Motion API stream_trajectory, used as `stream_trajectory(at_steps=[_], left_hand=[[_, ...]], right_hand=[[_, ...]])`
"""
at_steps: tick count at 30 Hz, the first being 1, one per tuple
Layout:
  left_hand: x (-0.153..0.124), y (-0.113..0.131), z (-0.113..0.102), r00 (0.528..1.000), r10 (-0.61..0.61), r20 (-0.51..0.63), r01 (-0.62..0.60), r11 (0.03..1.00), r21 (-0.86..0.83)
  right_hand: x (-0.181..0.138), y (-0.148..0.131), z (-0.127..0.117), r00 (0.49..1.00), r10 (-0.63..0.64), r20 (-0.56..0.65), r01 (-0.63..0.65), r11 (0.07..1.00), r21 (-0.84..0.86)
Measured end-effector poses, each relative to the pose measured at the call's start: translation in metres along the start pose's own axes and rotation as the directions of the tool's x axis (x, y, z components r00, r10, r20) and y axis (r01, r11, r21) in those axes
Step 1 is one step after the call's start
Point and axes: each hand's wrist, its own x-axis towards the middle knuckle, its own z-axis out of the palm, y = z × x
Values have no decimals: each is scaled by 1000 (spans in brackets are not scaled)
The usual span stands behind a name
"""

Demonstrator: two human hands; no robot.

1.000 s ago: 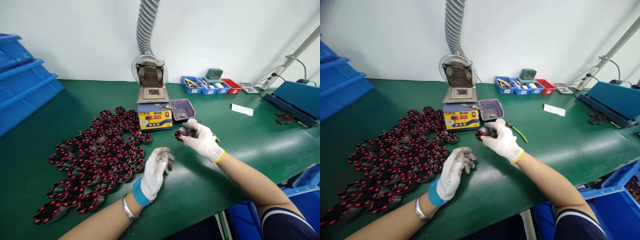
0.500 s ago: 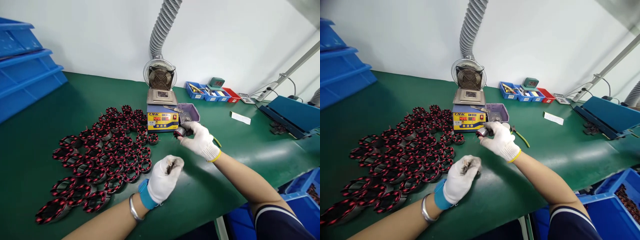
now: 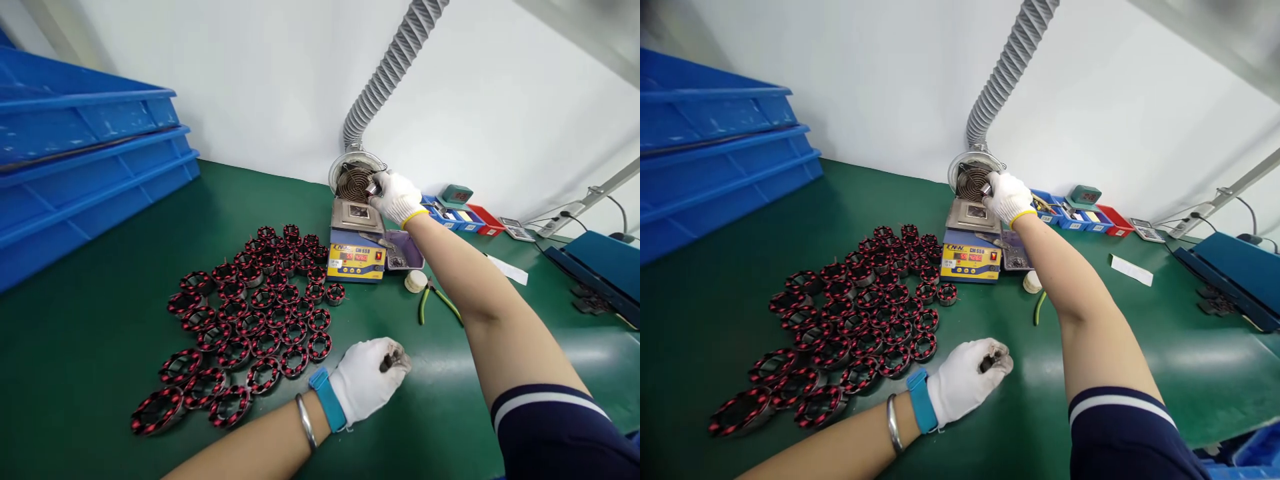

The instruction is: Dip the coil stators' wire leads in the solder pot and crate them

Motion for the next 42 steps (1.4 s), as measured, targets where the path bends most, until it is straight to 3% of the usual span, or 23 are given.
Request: stream_trajectory(at_steps=[8,26,30,35,42], left_hand=[[1,3,-3,999,-4,32,3,1000,22],[1,6,-6,998,-23,57,20,998,55],[1,5,-6,999,-15,47,13,999,50],[0,6,-5,999,-16,30,14,999,51],[1,0,0,1000,-24,9,24,1000,-4]], right_hand=[[30,-15,10,994,-47,94,63,983,-173],[28,-32,19,984,-79,162,119,960,-252],[30,-26,13,991,-62,118,85,976,-198],[30,-13,1,999,-12,43,12,1000,1],[7,-3,-16,997,14,74,-30,974,225]])
